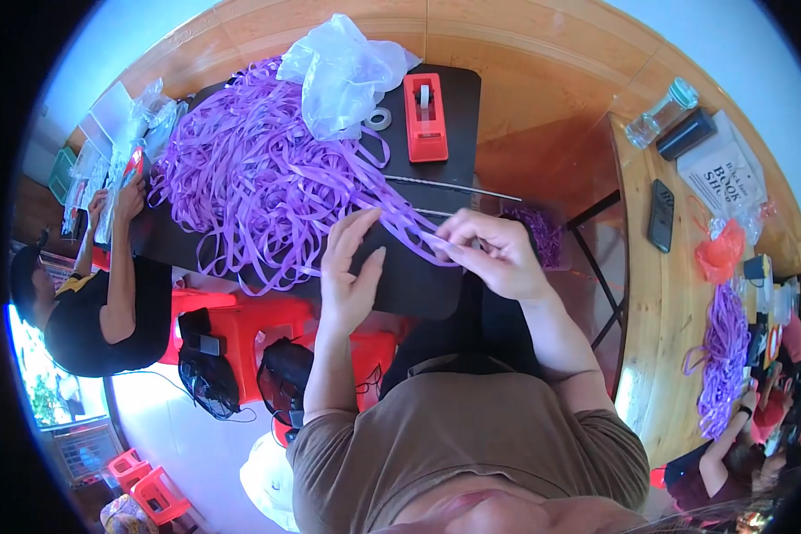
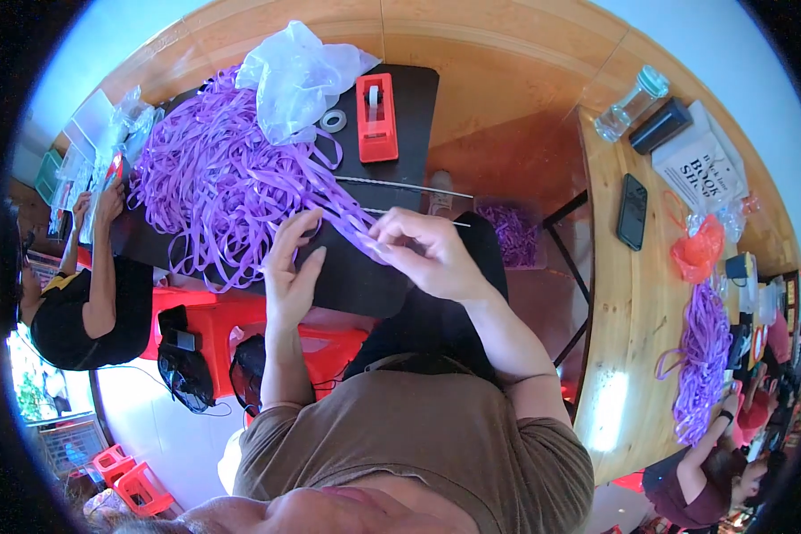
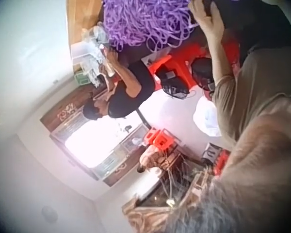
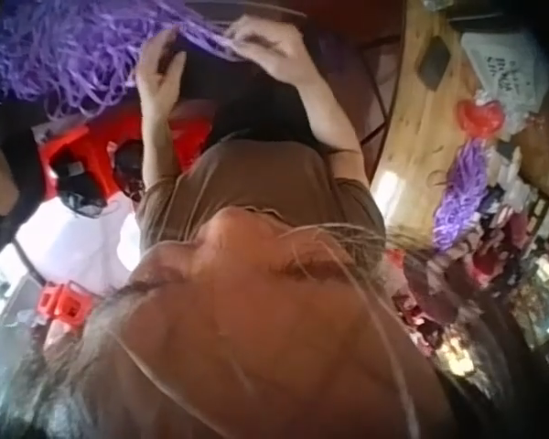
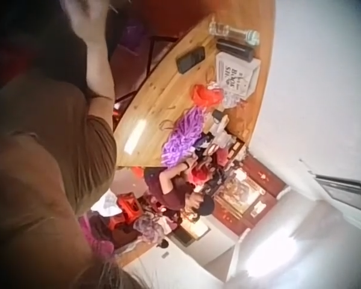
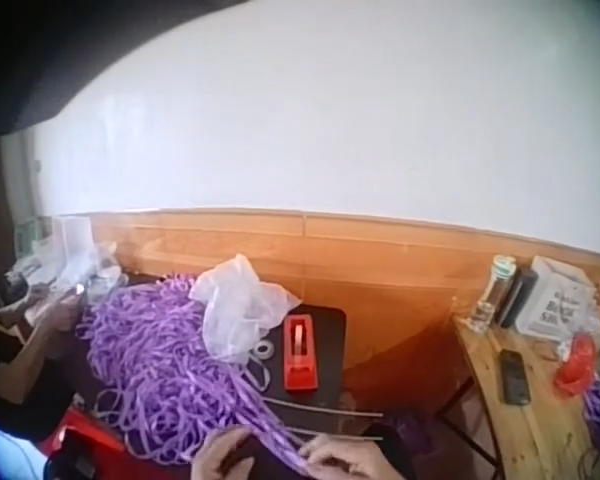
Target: Making craft decorations by wrapping purple ribbons around a metal frame and securing them with tape.
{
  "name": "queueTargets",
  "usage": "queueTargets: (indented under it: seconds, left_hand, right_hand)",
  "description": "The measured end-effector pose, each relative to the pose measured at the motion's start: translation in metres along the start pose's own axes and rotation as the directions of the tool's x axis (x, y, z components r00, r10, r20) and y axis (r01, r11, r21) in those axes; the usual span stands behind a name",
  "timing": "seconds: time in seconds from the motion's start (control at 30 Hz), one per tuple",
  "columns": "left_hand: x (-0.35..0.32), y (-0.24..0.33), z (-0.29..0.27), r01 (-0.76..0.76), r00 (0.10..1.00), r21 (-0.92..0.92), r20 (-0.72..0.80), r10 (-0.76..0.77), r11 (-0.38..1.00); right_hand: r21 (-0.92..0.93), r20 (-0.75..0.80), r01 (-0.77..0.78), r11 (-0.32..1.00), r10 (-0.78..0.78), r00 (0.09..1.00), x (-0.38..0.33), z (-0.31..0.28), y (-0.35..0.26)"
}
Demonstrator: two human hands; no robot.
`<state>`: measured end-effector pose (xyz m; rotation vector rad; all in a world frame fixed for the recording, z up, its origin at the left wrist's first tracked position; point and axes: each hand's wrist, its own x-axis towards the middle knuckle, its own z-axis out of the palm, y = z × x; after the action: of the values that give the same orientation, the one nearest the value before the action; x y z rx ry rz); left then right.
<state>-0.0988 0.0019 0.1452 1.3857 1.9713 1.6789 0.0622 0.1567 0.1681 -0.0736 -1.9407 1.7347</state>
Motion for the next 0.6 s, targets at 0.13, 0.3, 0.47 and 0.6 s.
queueTargets:
  seconds: [0.13, 0.3, 0.47, 0.6]
  left_hand:
    - [0.005, 0.011, 0.007, -0.105, 0.993, 0.07, 0.06, 0.101, 0.992]
    - [0.006, 0.021, 0.013, -0.049, 0.994, 0.099, 0.098, 0.04, 0.994]
    - [0.007, 0.023, 0.032, -0.057, 0.976, 0.018, 0.211, 0.052, 0.998]
    - [0.003, 0.038, 0.065, -0.005, 0.907, -0.312, 0.4, 0.136, 0.95]
  right_hand:
    - [0.6, 0.084, 0.052, 0.798, -0.127, 0.988, -0.015, -0.017, -0.02]
    - [0.841, 0.038, 0.221, 0.494, -0.461, 0.887, -0.045, -0.049, -0.025]
    - [0.829, 0.008, 0.276, 0.487, -0.504, 0.864, -0.065, -0.073, -0.021]
    - [0.787, -0.051, 0.223, 0.576, -0.3, 0.953, -0.08, -0.08, -0.01]
